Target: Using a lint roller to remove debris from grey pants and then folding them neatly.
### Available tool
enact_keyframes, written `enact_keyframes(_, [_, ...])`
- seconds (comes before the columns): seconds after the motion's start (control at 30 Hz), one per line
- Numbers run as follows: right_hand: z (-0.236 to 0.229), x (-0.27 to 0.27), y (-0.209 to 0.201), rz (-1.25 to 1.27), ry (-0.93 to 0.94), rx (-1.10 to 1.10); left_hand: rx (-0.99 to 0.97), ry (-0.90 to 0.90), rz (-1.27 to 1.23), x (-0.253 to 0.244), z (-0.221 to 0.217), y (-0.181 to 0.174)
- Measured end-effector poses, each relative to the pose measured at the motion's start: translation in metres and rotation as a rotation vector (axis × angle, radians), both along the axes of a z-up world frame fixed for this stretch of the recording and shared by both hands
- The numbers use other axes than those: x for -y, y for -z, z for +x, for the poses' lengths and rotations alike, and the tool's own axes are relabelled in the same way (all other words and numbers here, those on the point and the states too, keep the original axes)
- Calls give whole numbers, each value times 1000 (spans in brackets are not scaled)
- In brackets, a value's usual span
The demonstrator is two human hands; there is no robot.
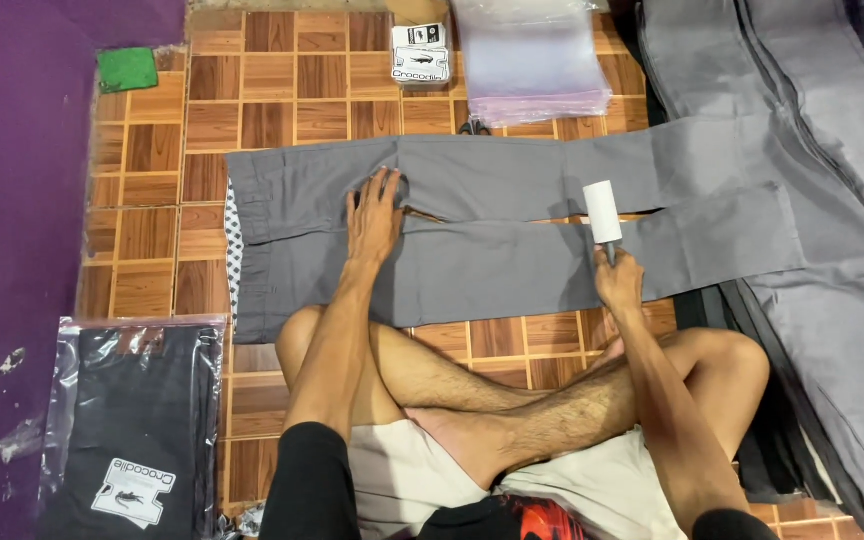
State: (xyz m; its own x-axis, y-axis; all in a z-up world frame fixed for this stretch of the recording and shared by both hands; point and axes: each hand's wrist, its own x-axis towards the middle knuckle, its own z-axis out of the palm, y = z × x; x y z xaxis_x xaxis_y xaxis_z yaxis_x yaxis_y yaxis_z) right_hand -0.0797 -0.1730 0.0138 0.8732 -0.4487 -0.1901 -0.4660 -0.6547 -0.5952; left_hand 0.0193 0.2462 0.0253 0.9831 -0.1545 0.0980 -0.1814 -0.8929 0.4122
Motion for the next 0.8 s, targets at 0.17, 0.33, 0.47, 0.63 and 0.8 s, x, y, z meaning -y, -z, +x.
enact_keyframes(0.17, [0,1,-2,3,-11,-21,190,179,100,-6,7,17])
enact_keyframes(0.33, [-5,-5,-11,-1,-4,-10,213,205,-18,-11,8,9])
enact_keyframes(0.47, [-13,-18,-33,10,-36,4,159,171,-60,-15,19,11])
enact_keyframes(0.63, [-17,-32,-55,-15,-53,-29,99,86,-124,-17,20,0])
enact_keyframes(0.8, [-16,-30,-57,9,-50,-41,133,201,204,-14,16,-12])
